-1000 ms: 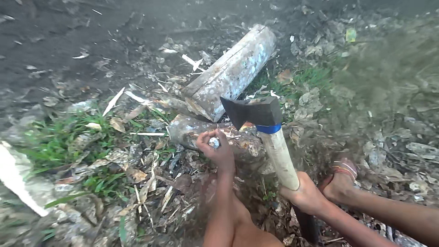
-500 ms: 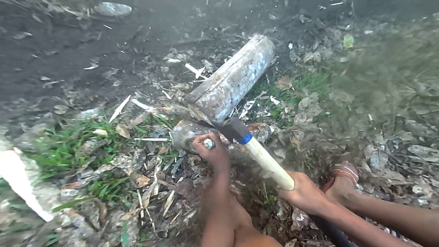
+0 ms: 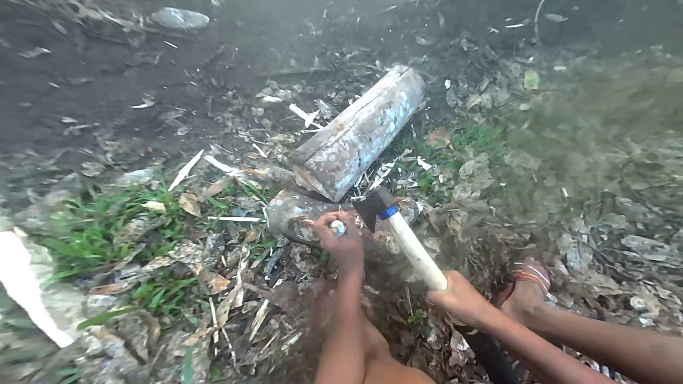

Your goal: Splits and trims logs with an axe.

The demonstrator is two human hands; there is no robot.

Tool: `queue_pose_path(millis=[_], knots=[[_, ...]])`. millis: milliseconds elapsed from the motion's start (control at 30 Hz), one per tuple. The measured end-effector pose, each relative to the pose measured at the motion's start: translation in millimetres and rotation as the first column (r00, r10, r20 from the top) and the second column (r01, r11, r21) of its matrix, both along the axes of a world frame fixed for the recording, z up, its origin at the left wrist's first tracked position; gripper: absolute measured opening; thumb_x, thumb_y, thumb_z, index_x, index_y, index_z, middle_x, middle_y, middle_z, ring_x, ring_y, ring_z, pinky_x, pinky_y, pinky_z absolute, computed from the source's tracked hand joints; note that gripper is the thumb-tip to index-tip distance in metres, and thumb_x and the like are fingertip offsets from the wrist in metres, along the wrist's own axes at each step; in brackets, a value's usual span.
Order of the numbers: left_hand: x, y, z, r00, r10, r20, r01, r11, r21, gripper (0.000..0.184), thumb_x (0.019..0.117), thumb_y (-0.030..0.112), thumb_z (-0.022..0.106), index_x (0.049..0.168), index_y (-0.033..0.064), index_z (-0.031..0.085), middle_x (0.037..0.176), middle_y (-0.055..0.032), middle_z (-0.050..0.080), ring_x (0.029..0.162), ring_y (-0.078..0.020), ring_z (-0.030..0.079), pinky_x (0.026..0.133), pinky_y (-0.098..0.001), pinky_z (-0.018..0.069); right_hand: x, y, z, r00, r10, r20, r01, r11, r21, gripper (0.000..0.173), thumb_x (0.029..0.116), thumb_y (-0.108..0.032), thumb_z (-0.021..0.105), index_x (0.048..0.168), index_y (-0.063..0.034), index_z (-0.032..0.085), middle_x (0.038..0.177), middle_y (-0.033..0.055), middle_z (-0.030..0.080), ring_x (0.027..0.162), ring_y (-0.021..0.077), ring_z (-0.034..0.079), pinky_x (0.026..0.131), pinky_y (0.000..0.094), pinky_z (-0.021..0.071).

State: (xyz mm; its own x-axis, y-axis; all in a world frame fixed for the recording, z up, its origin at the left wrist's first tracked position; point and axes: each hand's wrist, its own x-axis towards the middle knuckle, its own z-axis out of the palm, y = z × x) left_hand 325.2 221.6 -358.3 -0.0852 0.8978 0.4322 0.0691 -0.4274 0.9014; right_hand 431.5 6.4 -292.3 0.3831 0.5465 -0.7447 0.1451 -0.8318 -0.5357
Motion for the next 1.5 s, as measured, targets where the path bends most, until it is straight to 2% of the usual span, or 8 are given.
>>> queue_pose_path(millis=[233,433,500,833,1033,1167,1400,1500], knots=[[-5.8,4.4,3.7,0.996,0.018,0.092,-0.010,0.996,-0.091,0.018,0.0985,0.011,0.062,0.108,0.0054,0.049,0.097,-0.0021,0.060,0.083,-0.0078,0.063,0.075,-0.0273,0.0573,-12.8,-0.1,52.8,0.996,-0.049,0.077,0.028,0.966,0.258,0.016,0.0716,-0.030,0.070,0.082,-0.0190,0.066,0.064,-0.0089,0.062,0.054,0.0037,0.060,0.051,0.0285,0.0522],[-4.3,-6.0,2.8,1.000,0.008,0.015,-0.007,0.999,-0.040,0.017,0.0955,0.008,0.063,0.106,0.0032,0.050,0.096,-0.0044,0.061,0.084,-0.0081,0.064,0.076,-0.0267,0.0576,-10.7,-5.4,-12.3,0.992,0.116,0.041,-0.114,0.992,-0.052,0.026,0.0811,-0.031,0.073,0.091,-0.0077,0.067,0.075,0.0061,0.063,0.068,0.0212,0.063,0.065,0.0483,0.0527],[-3.6,-9.3,5.9,1.000,-0.004,-0.005,0.004,0.999,-0.035,0.019,0.0928,0.007,0.064,0.105,0.0013,0.052,0.097,-0.0044,0.062,0.087,-0.0055,0.063,0.079,-0.0228,0.0552,-6.2,-4.3,-23.6,0.998,0.068,0.010,-0.067,0.996,-0.053,0.027,0.0789,-0.033,0.073,0.087,-0.0085,0.066,0.071,0.0056,0.063,0.063,0.0202,0.063,0.061,0.0468,0.0534],[-5.7,-3.3,4.5,0.997,0.042,0.061,-0.038,0.997,-0.073,0.019,0.0956,0.010,0.064,0.107,0.0031,0.050,0.095,-0.0019,0.060,0.082,-0.0053,0.063,0.075,-0.0241,0.0568,-19.5,6.2,52.7,0.992,-0.043,0.120,0.005,0.953,0.304,0.016,0.0712,-0.029,0.069,0.082,-0.0184,0.065,0.065,-0.0100,0.060,0.057,0.0010,0.058,0.052,0.0270,0.0505],[-11.2,-6.1,1.6,0.994,0.087,0.071,-0.082,0.993,-0.082,0.017,0.0943,0.007,0.062,0.104,0.0026,0.050,0.093,-0.0032,0.060,0.082,-0.0075,0.064,0.076,-0.0267,0.0579,-15.1,0.1,-8.4,0.988,0.137,0.073,-0.135,0.990,-0.030,0.026,0.0807,-0.032,0.072,0.090,-0.0080,0.066,0.074,0.0063,0.063,0.067,0.0219,0.063,0.064,0.0492,0.0526],[-8.2,-8.1,3.7,0.994,0.096,0.054,-0.090,0.990,-0.109,0.016,0.0942,0.006,0.062,0.105,0.0016,0.050,0.092,-0.0037,0.061,0.080,-0.0062,0.063,0.073,-0.0240,0.0567,-9.3,1.6,6.4,0.986,0.146,0.086,-0.146,0.989,-0.008,0.026,0.0780,-0.036,0.072,0.086,-0.0121,0.065,0.070,0.0016,0.061,0.063,0.0176,0.062,0.060,0.0448,0.0517],[-11.2,-3.3,1.6,0.992,0.091,0.091,-0.081,0.991,-0.104,0.020,0.0978,0.014,0.063,0.109,0.0037,0.050,0.095,-0.0018,0.060,0.082,-0.0068,0.064,0.077,-0.0265,0.0585,-24.7,13.6,58.1,0.980,0.008,0.200,-0.074,0.942,0.327,0.020,0.0722,-0.031,0.069,0.087,-0.0172,0.067,0.068,-0.0106,0.061,0.059,-0.0018,0.058,0.054,0.0244,0.0499],[-10.3,-2.9,6.4,0.991,0.103,0.089,-0.089,0.985,-0.146,0.018,0.0987,0.012,0.061,0.109,0.0040,0.049,0.094,-0.0020,0.060,0.081,-0.0069,0.064,0.076,-0.0268,0.0581,-21.7,10.6,30.7,0.980,0.060,0.190,-0.101,0.971,0.217,0.019,0.0734,-0.030,0.069,0.086,-0.0153,0.066,0.068,-0.0071,0.060,0.060,0.0039,0.058,0.056,0.0304,0.0499]])
